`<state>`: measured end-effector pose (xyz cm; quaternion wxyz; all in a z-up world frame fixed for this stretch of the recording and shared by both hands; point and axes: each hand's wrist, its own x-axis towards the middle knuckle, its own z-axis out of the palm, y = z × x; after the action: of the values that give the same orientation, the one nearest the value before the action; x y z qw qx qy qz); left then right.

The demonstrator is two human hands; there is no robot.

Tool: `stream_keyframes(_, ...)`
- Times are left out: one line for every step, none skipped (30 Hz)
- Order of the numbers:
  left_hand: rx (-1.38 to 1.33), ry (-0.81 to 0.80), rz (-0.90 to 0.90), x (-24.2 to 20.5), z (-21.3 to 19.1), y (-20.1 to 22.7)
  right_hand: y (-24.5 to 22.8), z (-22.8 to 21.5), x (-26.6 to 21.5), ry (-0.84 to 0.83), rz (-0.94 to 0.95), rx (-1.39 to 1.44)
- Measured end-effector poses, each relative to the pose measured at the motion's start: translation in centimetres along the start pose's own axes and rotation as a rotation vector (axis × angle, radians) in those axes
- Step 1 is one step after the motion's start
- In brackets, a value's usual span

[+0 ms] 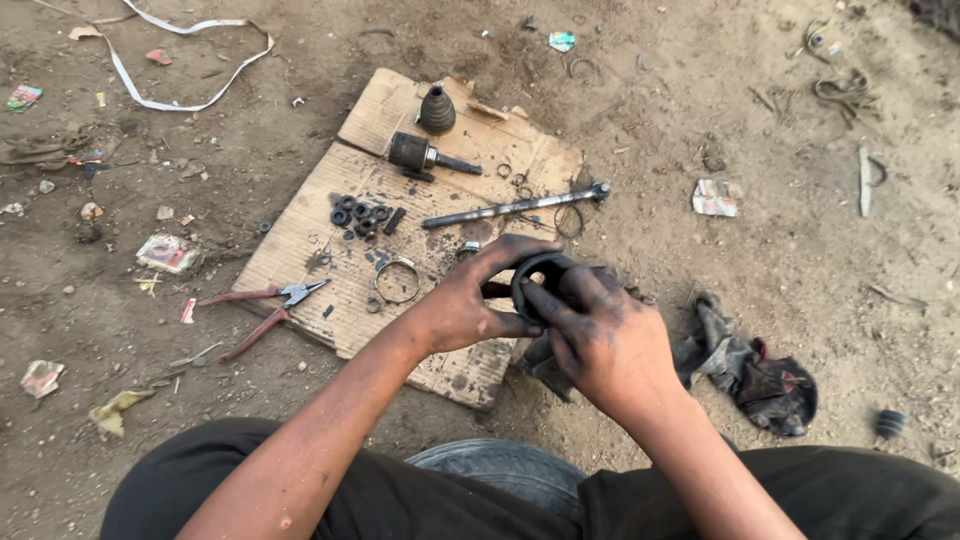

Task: The person cleans a rubber CV joint boot with a cloth and wipes the interior by hand while sitting on a tire.

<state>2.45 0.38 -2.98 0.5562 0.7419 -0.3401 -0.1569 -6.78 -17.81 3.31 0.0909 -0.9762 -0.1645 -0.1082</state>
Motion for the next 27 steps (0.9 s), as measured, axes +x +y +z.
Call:
stream_keyframes(0.02, -0.013, -0.067, 0.2, 0.0, 0.2, 0.2, -0.1, 0.1, 0.01, -0.029, 0.001)
stream_keyframes(0.041, -0.028, -0.137, 0.3, 0.0, 0.3, 0.3, 0.0, 0.2, 0.019, -0.057, 0.006)
stream_keyframes(0.046, -0.026, -0.148, 0.3, -0.1, 0.4, 0.5, 0.1, 0.3, -0.009, -0.041, 0.007)
stream_keyframes(0.049, -0.028, -0.16, 0.2, -0.1, 0.4, 0.7, 0.3, 0.3, -0.038, -0.022, 0.009)
stream_keyframes(0.052, -0.03, -0.172, 0.1, -0.1, 0.2, 1.0, 0.6, 0.3, -0.067, -0.003, 0.011)
stream_keyframes(0.056, -0.019, -0.185, 0.1, -0.2, 0.0, 1.2, 1.0, 0.4, -0.069, -0.008, 0.015)
stream_keyframes(0.061, -0.008, -0.199, 0.1, -0.2, -0.3, 1.5, 1.4, 0.5, -0.072, -0.013, 0.018)
stream_keyframes(0.064, 0.006, -0.209, 0.3, -0.2, -0.7, 1.8, 1.8, 0.6, -0.073, -0.019, 0.019)
stream_keyframes(0.114, -0.009, -0.267, 0.6, -0.2, -1.2, 2.1, 2.2, 0.8, -0.08, -0.039, 0.008)
stream_keyframes(0.167, -0.019, -0.327, 0.9, -0.3, -1.7, 2.3, 2.6, 1.2, -0.085, -0.061, -0.001)
stream_keyframes(0.219, -0.029, -0.386, 1.3, -0.5, -2.4, 2.6, 2.9, 1.6, -0.09, -0.084, -0.01)
stream_keyframes(0.231, -0.022, -0.354, 1.5, -0.7, -3.1, 2.8, 3.3, 2.1, -0.111, -0.104, -0.02)
stream_keyframes(0.243, -0.015, -0.323, 1.8, -1.0, -3.9, 3.1, 3.6, 2.8, -0.133, -0.124, -0.03)
stream_keyframes(0.257, -0.003, -0.292, 2.1, -1.4, -4.8, 3.4, 4.0, 3.5, -0.152, -0.148, -0.04)
stream_keyframes(0.237, -0.018, -0.305, 2.5, -1.6, -5.6, 3.7, 4.4, 4.5, -0.22, -0.133, -0.082)
stream_keyframes(0.217, -0.029, -0.325, 2.5, -2.0, -6.6, 3.9, 5.0, 5.6, -0.288, -0.126, -0.118)
stream_keyframes(0.198, -0.039, -0.345, 2.5, -2.4, -7.6, 4.0, 5.6, 6.2, -0.357, -0.118, -0.154)
stream_keyframes(0.141, -0.053, -0.309, 2.2, -3.0, -8.6, 4.1, 6.3, 6.6, -0.357, -0.103, -0.083)
stream_keyframes(0.084, -0.066, -0.272, 2.0, -3.5, -9.4, 4.1, 7.0, 7.1, -0.358, -0.088, -0.011)
stream_keyframes(0.029, -0.078, -0.237, 1.6, -4.3, -10.2, 4.1, 7.8, 7.6, -0.361, -0.074, 0.063)
stream_keyframes(-0.01, -0.09, -0.249, 1.2, -5.1, -10.9, 4.1, 8.7, 8.0, -0.363, -0.067, 0.162)
stream_keyframes(-0.056, -0.112, -0.256, 1.0, -5.3, -11.4, 4.4, 9.3, 7.9, -0.37, -0.046, 0.258)
stream_keyframes(-0.103, -0.134, -0.264, 0.8, -5.5, -11.8, 4.7, 9.9, 7.9, -0.377, -0.025, 0.353)
stream_keyframes(-0.123, -0.114, -0.297, 0.8, -5.5, -12.2, 5.2, 10.3, 7.8, -0.327, -0.066, 0.394)
stream_keyframes(-0.144, -0.094, -0.33, 0.6, -5.4, -12.5, 5.6, 10.7, 7.8, -0.276, -0.106, 0.435)
stream_keyframes(-0.163, -0.078, -0.358, 0.8, -5.2, -12.6, 6.0, 11.0, 7.7, -0.221, -0.143, 0.471)
stream_keyframes(-0.228, -0.07, -0.385, 1.0, -4.7, -12.8, 6.3, 11.1, 7.5, -0.279, -0.069, 0.502)
